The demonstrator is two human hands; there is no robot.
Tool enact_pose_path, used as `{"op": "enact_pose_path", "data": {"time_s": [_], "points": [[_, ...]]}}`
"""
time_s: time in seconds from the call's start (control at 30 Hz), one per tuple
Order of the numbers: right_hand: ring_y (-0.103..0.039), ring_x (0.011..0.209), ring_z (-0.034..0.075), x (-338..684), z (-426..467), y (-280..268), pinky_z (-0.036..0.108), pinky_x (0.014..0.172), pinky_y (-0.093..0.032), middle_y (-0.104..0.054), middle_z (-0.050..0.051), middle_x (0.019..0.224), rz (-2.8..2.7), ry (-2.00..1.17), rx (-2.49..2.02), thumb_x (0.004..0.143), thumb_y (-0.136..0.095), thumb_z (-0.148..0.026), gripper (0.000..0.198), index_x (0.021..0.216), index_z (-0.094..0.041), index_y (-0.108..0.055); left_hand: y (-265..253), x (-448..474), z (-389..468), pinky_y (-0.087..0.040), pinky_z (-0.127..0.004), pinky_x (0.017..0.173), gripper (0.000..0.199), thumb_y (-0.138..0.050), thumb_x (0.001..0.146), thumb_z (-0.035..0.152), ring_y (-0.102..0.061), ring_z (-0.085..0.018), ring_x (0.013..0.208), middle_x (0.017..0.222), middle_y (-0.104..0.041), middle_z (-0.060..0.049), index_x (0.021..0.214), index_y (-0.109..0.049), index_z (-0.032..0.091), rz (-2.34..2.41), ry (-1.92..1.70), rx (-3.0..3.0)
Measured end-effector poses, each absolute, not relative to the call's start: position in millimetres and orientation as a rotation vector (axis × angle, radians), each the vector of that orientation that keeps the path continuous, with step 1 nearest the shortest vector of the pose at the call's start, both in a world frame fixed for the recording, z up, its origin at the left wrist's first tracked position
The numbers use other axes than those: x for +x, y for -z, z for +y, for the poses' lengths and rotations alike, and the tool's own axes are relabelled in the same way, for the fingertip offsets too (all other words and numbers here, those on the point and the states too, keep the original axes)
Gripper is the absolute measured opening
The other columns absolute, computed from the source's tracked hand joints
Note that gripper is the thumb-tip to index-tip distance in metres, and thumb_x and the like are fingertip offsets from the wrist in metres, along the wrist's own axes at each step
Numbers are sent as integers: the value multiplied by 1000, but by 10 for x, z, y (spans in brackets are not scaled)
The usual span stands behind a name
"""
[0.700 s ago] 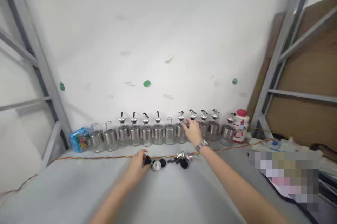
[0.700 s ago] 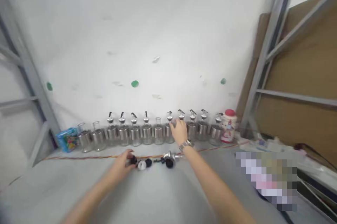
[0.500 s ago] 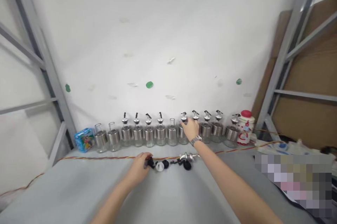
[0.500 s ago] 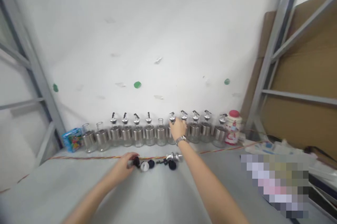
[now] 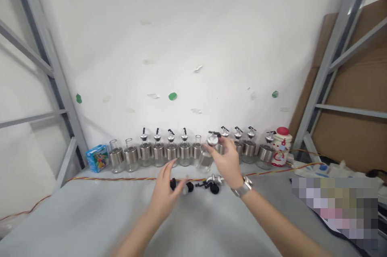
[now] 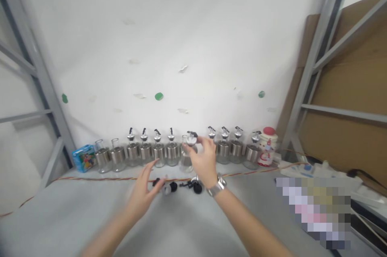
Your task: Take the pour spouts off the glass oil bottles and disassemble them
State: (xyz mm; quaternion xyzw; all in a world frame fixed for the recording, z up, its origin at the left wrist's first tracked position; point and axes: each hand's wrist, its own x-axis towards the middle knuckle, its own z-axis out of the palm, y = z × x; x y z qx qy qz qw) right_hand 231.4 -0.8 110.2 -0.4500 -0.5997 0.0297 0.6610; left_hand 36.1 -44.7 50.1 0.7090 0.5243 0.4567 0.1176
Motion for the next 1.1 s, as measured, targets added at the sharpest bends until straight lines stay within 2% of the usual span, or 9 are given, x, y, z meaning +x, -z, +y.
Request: {"op": "enact_pose_path", "data": {"time_s": [0.1,0.2,0.3,0.47,0.77,0.87,0.93,1.0,1.1], "points": [[-55,89,21,2163,-284,-963,35,81,-40,-62,7,91,-1403,-623,-910,68,-63,-37,30,90,-18,-55,-514,573,-610,-30,-39,96,74,-61,66,36,-36,-25,117,130,-39,-8,129,-26,24,1454,-1296,2162],[-57,88,21,2042,-338,-793,34,79,-42,-63,8,95,-1417,-975,-843,68,-62,-37,34,95,-17,-54,-426,636,-625,-38,-35,85,60,-60,65,28,-50,-23,101,112,-53,-7,119,-35,22,1474,-1251,2132],[-57,81,20,1966,-247,-710,32,71,-43,-63,7,89,-1409,-962,-952,66,-63,-41,36,91,-16,-56,-359,576,-572,-42,-33,76,56,-56,64,20,-53,-23,93,104,-56,-6,117,-36,22,1684,-1160,2107],[-50,59,15,1866,-175,-738,26,57,-39,-55,-1,61,-1307,-722,-1119,68,-56,-50,33,69,-17,-54,-353,521,-557,-40,-32,74,59,-51,63,12,-51,-24,93,104,-53,-7,119,-36,20,2023,-977,2282],[-42,52,11,1727,-83,-862,24,49,-33,-48,-4,52,-1294,-660,-1124,60,-63,-49,35,57,-17,-48,-386,534,-564,-37,-31,77,58,-50,64,11,-47,-24,98,105,-50,-9,120,-34,17,2099,-997,2211],[-38,49,10,1763,18,-846,23,48,-31,-44,-5,50,-1326,-788,-1077,58,-65,-46,36,53,-17,-46,-418,488,-529,-37,-31,76,60,-54,61,13,-47,-24,96,104,-51,-9,117,-35,19,1894,-1029,2096],[-37,49,9,1819,61,-826,23,47,-30,-43,-5,50,-1343,-862,-1065,55,-68,-44,35,53,-16,-46,-472,455,-527,-39,-28,68,55,-56,58,13,-51,-20,84,94,-53,-5,110,-39,20,1626,-1017,1986],[-39,50,10,1880,72,-810,24,49,-31,-46,-4,52,-1352,-945,-1039,54,-69,-43,34,55,-15,-49,-551,428,-549,-38,-24,60,47,-58,56,12,-50,-15,71,83,-52,-1,100,-42,20,1315,-938,1839],[-46,55,12,1924,46,-803,24,52,-36,-52,-2,58,-1307,-1130,-920,54,-70,-42,33,61,-15,-53,-642,421,-599,-38,-23,58,43,-62,57,15,-49,-12,68,81,-51,1,97,-44,19,1001,-790,1620]]}}
